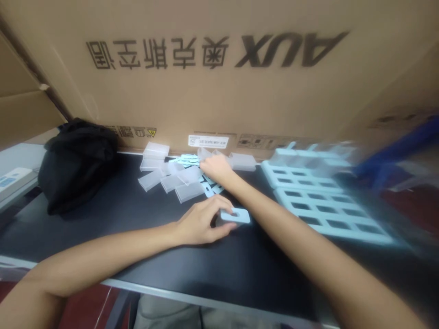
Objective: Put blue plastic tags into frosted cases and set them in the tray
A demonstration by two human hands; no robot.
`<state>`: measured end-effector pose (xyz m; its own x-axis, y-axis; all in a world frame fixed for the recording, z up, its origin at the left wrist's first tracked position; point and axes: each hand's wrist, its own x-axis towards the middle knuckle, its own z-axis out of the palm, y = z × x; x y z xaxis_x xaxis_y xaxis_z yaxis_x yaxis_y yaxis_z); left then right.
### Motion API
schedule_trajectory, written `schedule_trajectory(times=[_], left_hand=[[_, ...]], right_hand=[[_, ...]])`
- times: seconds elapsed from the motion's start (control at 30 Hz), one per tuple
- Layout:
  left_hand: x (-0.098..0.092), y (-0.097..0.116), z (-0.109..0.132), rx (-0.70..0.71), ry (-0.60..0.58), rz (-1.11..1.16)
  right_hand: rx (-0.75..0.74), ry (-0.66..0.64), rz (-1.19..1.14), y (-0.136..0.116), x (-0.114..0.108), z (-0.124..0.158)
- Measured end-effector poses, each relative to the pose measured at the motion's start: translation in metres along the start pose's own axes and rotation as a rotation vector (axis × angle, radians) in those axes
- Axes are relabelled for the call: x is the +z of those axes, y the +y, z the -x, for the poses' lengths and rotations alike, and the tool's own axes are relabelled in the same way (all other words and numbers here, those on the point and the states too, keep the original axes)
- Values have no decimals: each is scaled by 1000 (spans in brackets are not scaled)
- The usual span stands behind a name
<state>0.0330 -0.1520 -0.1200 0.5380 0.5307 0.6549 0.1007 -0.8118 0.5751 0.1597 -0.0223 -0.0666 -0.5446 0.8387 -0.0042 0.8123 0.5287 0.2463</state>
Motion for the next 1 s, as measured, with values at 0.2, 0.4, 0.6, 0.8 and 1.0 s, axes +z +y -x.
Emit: schedule_trajectory(times=[0.2,0.4,0.6,0.8,1.0], left_hand=[[1,0,2,-23,-2,-34],[2,0,6,-205,-68,-8],[3,0,7,-318,-89,31],[1,1,5,-339,-80,45],[2,0,6,-335,-49,49]], right_hand=[[67,7,-56,5,-9,2],[158,29,-176,28,-35,50],[42,192,-962,43,-51,131],[-61,171,-1054,27,-43,169],[-137,225,-964,21,-27,164]])
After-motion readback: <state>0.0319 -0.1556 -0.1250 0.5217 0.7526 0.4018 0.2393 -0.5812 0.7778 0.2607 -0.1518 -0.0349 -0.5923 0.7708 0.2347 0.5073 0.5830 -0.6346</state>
